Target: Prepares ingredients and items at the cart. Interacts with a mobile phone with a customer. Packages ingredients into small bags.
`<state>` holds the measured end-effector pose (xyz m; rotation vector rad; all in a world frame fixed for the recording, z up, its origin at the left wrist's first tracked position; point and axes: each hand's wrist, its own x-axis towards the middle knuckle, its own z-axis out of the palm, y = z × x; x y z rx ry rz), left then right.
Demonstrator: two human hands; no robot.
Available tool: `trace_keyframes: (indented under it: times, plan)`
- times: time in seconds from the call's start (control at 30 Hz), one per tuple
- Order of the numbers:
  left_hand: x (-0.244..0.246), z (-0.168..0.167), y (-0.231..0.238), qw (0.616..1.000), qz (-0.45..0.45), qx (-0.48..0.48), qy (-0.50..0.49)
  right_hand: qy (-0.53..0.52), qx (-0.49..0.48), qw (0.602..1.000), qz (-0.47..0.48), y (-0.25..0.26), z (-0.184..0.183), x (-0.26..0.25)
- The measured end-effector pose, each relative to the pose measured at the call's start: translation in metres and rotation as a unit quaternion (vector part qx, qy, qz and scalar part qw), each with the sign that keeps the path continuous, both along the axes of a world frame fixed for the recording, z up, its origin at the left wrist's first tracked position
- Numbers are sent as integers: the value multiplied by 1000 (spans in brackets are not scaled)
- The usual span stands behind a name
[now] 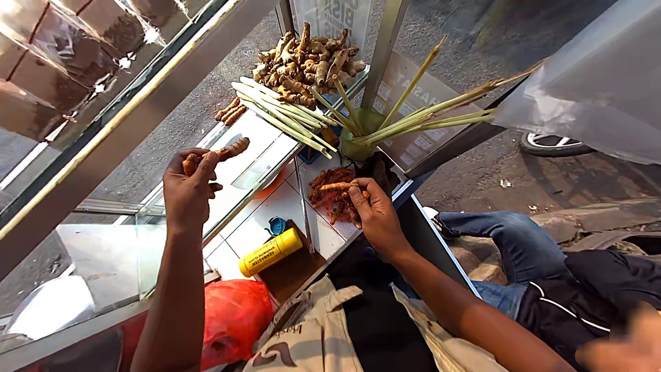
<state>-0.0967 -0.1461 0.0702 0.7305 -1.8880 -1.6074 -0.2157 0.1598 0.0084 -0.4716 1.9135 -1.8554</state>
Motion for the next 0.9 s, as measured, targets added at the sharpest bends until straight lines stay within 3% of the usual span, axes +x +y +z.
trace_keyframes:
  times: [0.13,0.33,0.47,0.7,0.8,0.9]
  plan:
    - [-51,-11,-56,992,36,-5,-123,-14,0,1000,26,2,2,9]
    - [-107,-59,-106,972,28,-16,-231,-18,-8,999,45,5,10,13]
    - [-124,-76,-130,939,21,-147,-311,-14,-4,999,45,10,11,12]
    - [-132,-72,-126,895,41,-254,-364,-24,-9,998,60,4,11,14]
    - [-129,-68,-124,904,47,-244,-347,-26,-8,997,69,2,13,13]
    - [-119,-38,-91,917,3,-273,-292,-37,1,997,64,1,16,9]
